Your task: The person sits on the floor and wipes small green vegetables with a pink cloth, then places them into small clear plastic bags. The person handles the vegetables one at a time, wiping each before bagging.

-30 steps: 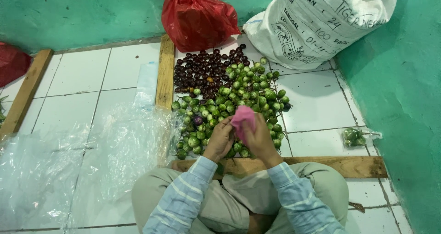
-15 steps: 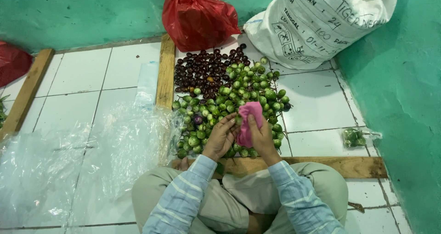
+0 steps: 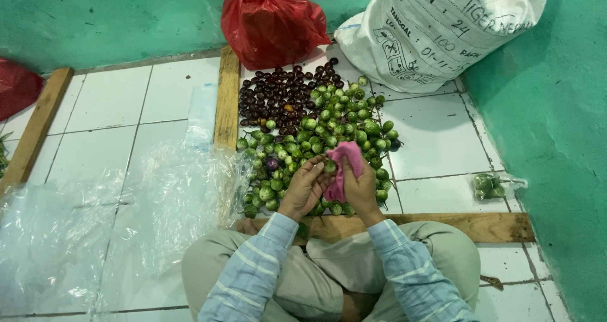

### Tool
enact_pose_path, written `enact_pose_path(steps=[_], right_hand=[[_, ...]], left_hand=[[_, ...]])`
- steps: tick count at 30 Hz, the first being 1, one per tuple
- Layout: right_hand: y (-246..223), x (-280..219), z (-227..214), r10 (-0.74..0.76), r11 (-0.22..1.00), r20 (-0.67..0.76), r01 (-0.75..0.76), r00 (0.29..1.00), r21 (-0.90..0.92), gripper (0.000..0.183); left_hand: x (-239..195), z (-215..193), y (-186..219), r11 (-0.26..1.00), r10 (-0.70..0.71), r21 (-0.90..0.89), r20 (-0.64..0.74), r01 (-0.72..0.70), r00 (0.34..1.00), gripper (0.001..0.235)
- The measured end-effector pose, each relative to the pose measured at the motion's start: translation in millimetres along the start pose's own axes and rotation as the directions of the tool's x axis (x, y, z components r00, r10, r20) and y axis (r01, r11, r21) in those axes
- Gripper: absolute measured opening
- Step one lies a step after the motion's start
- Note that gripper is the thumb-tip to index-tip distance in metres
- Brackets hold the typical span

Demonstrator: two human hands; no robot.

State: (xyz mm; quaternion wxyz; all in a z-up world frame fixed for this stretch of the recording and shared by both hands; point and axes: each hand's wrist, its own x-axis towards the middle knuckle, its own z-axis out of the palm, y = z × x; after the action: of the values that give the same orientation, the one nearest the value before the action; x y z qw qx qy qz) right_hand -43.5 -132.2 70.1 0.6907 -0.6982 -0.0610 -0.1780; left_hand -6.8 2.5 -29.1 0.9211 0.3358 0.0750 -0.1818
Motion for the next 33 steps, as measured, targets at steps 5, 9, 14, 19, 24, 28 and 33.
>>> enact_pose_path(steps=[5, 9, 14, 19, 24, 28, 33], right_hand=[[13, -5, -7, 0.088, 0.987, 0.081, -0.076, 0.993, -0.141, 0.042], [74, -15, -5, -0.014, 0.83, 0.183, 0.114, 0.983, -0.545, 0.04], [70, -12, 0, -0.158, 0.793, 0.147, 0.214, 0.976, -0.571, 0.033], [39, -3, -7, -0.145, 0.874, 0.065, 0.159, 0.987, -0.46, 0.027], [54, -2, -18, -0.087, 0.936, -0.028, 0.072, 0.996, -0.345, 0.029], [51, -4, -19, -0.059, 0.942, -0.032, 0.045, 0.998, -0.334, 0.029], [33, -7, -21, -0.082, 0.926, -0.038, 0.062, 0.996, -0.371, 0.03]], left_hand=[[8, -17, -7, 1.0, -0.018, -0.01, -0.005, 0.018, 1.0, 0.013], [16, -28, -22, 0.997, -0.014, 0.074, -0.049, 0.017, 0.999, 0.017], [18, -36, -21, 0.994, -0.055, 0.091, -0.031, 0.058, 0.998, 0.018], [3, -7, 4, 0.979, -0.058, 0.195, -0.047, 0.066, 0.997, 0.016], [-29, 20, 42, 0.503, 0.151, 0.863, -0.049, -0.034, 0.987, 0.028], [-49, 19, 33, 0.326, 0.106, 0.94, -0.138, 0.097, 0.985, 0.05], [-75, 29, 1, -0.265, 0.062, 0.957, -0.105, 0.117, 0.993, 0.05]])
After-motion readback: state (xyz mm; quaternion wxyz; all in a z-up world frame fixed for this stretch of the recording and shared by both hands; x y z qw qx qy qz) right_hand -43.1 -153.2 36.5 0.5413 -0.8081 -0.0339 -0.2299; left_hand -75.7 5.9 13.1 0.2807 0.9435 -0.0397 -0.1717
